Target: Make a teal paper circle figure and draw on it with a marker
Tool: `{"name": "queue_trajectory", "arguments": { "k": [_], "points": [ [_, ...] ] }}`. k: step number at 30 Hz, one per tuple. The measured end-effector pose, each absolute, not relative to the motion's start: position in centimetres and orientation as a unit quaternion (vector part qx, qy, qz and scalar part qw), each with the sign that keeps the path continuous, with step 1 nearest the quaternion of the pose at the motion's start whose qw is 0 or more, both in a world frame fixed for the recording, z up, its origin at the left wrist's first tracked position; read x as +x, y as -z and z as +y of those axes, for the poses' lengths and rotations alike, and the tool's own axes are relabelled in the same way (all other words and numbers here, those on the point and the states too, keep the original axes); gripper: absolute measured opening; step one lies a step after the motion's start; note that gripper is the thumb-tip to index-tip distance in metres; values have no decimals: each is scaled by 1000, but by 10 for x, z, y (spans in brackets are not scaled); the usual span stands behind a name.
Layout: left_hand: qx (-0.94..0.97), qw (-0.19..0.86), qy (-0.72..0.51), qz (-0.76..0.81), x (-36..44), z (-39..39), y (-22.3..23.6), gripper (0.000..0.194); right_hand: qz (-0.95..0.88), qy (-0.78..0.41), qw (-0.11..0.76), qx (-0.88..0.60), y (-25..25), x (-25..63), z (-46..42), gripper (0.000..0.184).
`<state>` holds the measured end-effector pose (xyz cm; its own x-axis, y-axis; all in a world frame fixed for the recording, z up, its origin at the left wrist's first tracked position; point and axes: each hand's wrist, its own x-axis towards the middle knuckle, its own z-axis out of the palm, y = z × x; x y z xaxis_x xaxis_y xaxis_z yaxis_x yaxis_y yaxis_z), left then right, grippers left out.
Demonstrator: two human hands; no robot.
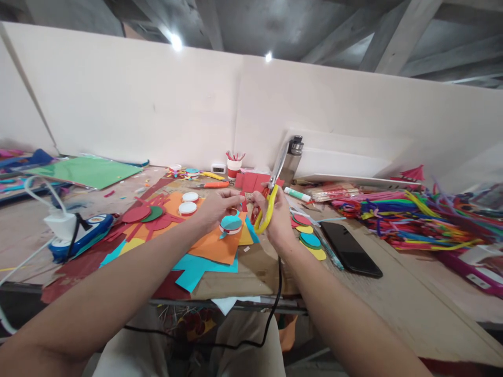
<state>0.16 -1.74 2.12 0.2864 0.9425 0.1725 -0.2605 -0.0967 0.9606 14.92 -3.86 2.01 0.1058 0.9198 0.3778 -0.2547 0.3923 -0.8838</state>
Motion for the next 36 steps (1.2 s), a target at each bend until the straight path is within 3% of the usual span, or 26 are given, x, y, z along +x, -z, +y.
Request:
{"name": "queue_trajectory", "arguments": {
  "k": [5, 15, 36],
  "points": [
    [594, 594, -426, 337, 0, -21, -25, 24, -529, -443, 635, -347, -27, 157, -36, 46],
    [648, 531, -410, 361, 2, -28, -38, 13, -593, -414, 598, -345, -30, 152, -42, 48],
    [636, 574, -393, 334, 2, -19, -20, 17, -547, -399, 654, -338, -25, 151, -43, 47]
  ]
}}
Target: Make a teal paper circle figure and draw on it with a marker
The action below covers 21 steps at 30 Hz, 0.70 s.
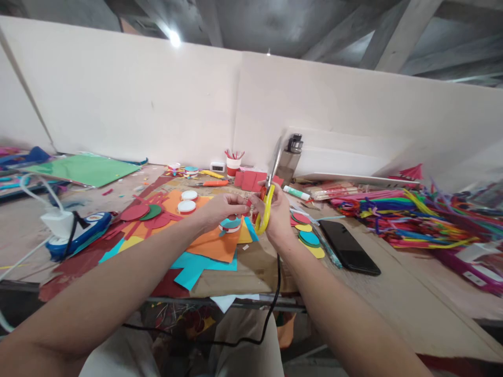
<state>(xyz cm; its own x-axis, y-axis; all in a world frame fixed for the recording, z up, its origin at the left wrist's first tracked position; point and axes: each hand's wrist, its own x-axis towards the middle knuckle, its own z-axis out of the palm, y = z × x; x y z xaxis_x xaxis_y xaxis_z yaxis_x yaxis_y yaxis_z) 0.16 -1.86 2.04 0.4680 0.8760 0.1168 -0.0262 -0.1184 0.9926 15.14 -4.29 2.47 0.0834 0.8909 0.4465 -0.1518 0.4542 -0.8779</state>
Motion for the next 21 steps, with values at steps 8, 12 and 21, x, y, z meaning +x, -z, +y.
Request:
{"name": "queue_trajectory", "arguments": {
  "k": [8, 12, 21],
  "points": [
    [625, 560, -407, 359, 0, -22, -27, 14, -553, -407, 637, -351, -20, 153, -37, 47],
    [601, 569, -431, 360, -3, -20, -30, 16, -551, -406, 637, -354, -19, 155, -34, 48],
    [493, 636, -505, 311, -4, -17, -31, 20, -557, -430, 623, -342, -20, 153, -38, 46]
  ]
}}
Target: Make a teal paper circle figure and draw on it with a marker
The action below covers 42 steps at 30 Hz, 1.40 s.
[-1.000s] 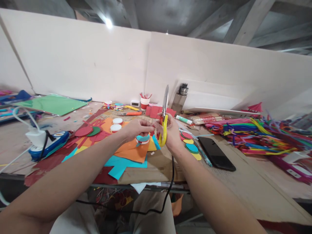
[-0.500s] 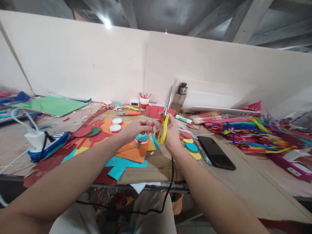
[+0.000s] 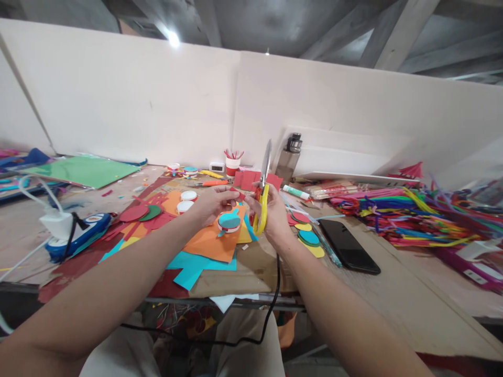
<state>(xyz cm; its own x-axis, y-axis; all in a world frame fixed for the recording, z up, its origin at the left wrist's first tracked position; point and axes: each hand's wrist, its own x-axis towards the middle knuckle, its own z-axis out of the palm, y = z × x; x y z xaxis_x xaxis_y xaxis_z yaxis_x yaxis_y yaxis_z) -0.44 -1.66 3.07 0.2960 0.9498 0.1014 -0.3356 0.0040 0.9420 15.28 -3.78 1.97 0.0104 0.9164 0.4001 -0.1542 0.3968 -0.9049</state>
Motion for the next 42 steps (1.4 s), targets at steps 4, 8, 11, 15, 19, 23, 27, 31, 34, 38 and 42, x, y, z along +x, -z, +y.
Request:
{"name": "queue_trajectory", "arguments": {
  "k": [4, 8, 11, 15, 19, 23, 27, 31, 34, 38, 42],
  "points": [
    [462, 652, -527, 290, -2, -17, -30, 17, -545, -447, 625, -335, -24, 149, -43, 43],
    [490, 640, -529, 265, -5, -17, -32, 17, -496, -502, 625, -333, -30, 147, -47, 42],
    [513, 633, -518, 262, -6, -17, -34, 18, -477, -523, 611, -354, -30, 147, -47, 41],
    [529, 628, -505, 266, -6, -17, -33, 19, -493, -518, 600, -359, -29, 147, -45, 41],
    [540, 629, -495, 260, -6, -16, -30, 20, -497, -517, 590, -371, -29, 146, -46, 47],
    [537, 634, -489, 264, -7, -14, -29, 20, -492, -517, 597, -366, -30, 146, -47, 49],
    [530, 636, -491, 271, -8, -13, -30, 20, -488, -513, 612, -353, -32, 147, -50, 49],
    [521, 638, -493, 280, -8, -12, -30, 21, -501, -503, 614, -345, -32, 148, -50, 49],
    [522, 638, -487, 289, -9, -11, -28, 21, -517, -488, 611, -349, -28, 149, -46, 50],
    [537, 636, -471, 291, -9, -9, -26, 22, -539, -484, 600, -339, -23, 152, -41, 52],
    [538, 639, -469, 287, -9, -10, -25, 22, -539, -482, 606, -332, -22, 153, -42, 50]
  ]
}}
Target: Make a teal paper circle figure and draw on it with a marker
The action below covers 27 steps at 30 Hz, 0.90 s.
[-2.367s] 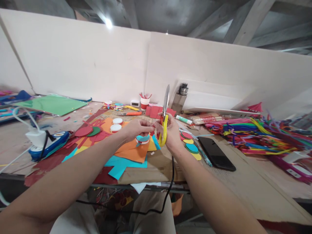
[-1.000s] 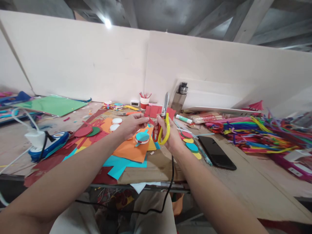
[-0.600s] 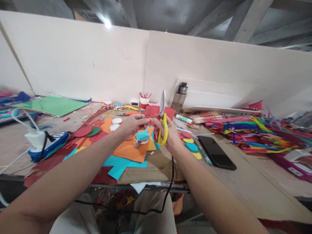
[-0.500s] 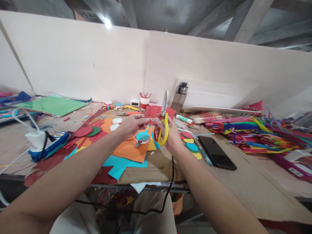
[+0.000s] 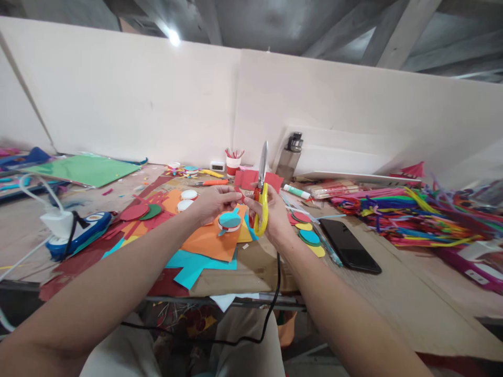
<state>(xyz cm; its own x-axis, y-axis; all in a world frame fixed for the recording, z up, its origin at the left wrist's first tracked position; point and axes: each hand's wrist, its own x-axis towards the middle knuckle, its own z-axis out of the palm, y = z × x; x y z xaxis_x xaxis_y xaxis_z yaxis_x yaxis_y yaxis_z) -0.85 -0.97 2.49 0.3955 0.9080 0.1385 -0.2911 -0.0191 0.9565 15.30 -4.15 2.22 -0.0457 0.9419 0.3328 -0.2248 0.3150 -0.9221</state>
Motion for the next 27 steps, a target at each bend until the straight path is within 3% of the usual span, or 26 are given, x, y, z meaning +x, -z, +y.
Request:
{"name": "queue_trajectory", "arguments": {
  "k": [8, 13, 21, 27],
  "points": [
    [533, 635, -479, 290, -8, -10, -24, 22, -527, -488, 601, -351, -26, 148, -43, 51],
    [536, 612, -494, 308, -14, -8, -31, 22, -578, -428, 578, -386, -28, 153, -41, 39],
    [442, 600, -572, 343, -41, 4, -53, 14, -733, -318, 407, -442, -44, 170, -52, 34],
    [393, 606, -587, 366, -60, 15, -58, 4, -776, -309, 367, -410, -47, 168, -58, 35]
  ]
}}
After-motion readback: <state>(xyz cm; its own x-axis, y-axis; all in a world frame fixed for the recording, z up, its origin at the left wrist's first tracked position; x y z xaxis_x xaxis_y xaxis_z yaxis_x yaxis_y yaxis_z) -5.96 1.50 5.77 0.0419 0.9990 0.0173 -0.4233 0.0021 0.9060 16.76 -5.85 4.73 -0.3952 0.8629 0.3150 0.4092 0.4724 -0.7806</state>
